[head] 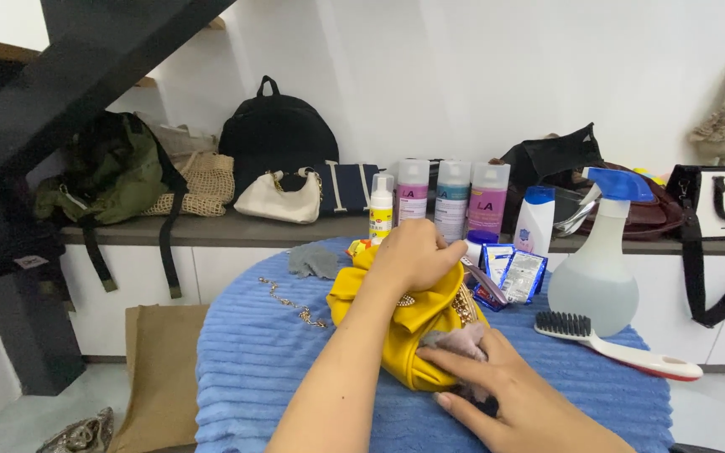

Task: Cleaning a yellow leather handbag by applying cleaning solution, scrubbing with a toothbrush, and wiping with a cloth.

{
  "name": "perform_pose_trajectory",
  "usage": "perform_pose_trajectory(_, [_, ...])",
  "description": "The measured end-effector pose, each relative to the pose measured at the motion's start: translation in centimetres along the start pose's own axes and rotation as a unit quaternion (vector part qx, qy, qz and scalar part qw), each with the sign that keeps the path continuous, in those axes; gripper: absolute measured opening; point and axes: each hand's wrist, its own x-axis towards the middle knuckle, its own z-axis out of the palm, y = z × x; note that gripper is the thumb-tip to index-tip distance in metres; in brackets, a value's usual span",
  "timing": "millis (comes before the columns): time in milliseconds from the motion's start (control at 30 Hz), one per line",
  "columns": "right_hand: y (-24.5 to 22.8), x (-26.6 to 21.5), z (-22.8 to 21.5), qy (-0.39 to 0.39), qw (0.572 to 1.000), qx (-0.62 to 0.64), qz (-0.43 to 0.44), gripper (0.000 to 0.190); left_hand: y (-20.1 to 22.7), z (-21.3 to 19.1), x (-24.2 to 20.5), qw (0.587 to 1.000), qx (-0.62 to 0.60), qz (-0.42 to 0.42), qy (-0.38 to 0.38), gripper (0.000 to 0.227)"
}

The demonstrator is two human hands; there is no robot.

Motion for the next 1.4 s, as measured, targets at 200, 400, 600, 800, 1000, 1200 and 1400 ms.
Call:
perform_pose_trajectory(200, [-0.2,-0.3,0.4,0.09,0.978,0.013,-0.186,0.042,-0.1,-0.1,0.0,1.0,-0.005,-0.016,-0.01,0.053])
perform_pose_trajectory(400, [-1.9,-0.6,0.2,0.169,0.951,-0.005,-0.261,0.049,-0.4,-0.4,-0.2,0.999,-0.037,0.009,-0.011,0.057])
perform_pose_trajectory(600, [-0.1,-0.7,0.7,0.154,0.945,-0.138,-0.253,0.038,-1.4,-0.7,-0.3,0.998,-0.058,0.001,0.022,0.062])
perform_pose_trajectory(800, [0.8,-1.1,-2.1,0.218,0.946,-0.029,0.238,0.04,-2.0,-1.1,-0.3,0.995,-0.086,-0.016,0.042,0.056])
perform_pose_trajectory(1000, [-1.7,-1.3,-2.5,0.352,0.936,0.028,-0.005,0.034,-2.6,-0.9,0.1,0.995,-0.094,-0.001,0.044,0.058])
perform_pose_trajectory(1200, [2.2,0.1,-2.4,0.128,0.974,-0.037,-0.184,0.034,-4.1,-0.7,0.9,0.993,-0.105,0.008,0.054,0.052])
perform_pose_trajectory(1400, [-0.7,-0.8,-5.1,0.258,0.926,0.181,0.206,0.031,-4.5,-1.4,0.5,0.983,-0.178,0.008,0.038,0.044])
